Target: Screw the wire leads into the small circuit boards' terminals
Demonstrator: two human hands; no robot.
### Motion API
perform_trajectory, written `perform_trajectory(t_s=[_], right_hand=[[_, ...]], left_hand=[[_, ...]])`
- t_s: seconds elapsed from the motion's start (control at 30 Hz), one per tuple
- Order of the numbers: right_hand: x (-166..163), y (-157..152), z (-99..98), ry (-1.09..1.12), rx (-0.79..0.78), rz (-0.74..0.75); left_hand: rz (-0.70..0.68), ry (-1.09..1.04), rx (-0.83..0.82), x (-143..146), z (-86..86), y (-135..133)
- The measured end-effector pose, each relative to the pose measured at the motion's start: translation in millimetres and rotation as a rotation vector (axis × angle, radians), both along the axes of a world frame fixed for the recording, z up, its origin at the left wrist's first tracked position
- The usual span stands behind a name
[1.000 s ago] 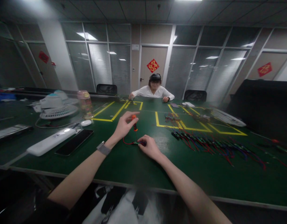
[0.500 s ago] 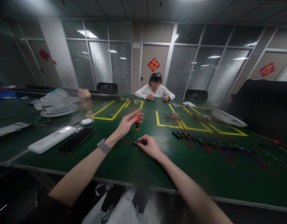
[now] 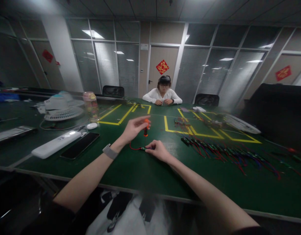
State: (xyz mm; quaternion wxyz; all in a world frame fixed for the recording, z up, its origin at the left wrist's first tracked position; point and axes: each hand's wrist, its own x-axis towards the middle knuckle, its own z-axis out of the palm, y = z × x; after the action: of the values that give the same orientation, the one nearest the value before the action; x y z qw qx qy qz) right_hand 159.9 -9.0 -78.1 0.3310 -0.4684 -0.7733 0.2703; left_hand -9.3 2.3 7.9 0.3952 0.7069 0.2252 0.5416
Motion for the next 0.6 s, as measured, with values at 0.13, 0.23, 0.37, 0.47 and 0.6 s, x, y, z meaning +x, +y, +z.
perform_trajectory(t_s=[0.13,0.23,0.37,0.47,0.6], right_hand=[[1,6,0.3,0.005,-0.059,0.045],[0,4,1.0,0.008,-0.049,0.018],[0,1,-0.3,0.004,0.001,-0.011],[2,0,-1.6,0.005,0.014,0.006],[2,-2,-1.9,0.005,0.030,-0.010]], left_hand=[[0.267,0.142,0.158,1,2.8,-6],[0.317,0.259,0.228,3,12.6,-14],[0.296,0.410,0.232,4,31.7,-20],[0.207,0.486,0.197,4,36.3,-16],[0.113,0.334,0.228,5,20.4,-2]])
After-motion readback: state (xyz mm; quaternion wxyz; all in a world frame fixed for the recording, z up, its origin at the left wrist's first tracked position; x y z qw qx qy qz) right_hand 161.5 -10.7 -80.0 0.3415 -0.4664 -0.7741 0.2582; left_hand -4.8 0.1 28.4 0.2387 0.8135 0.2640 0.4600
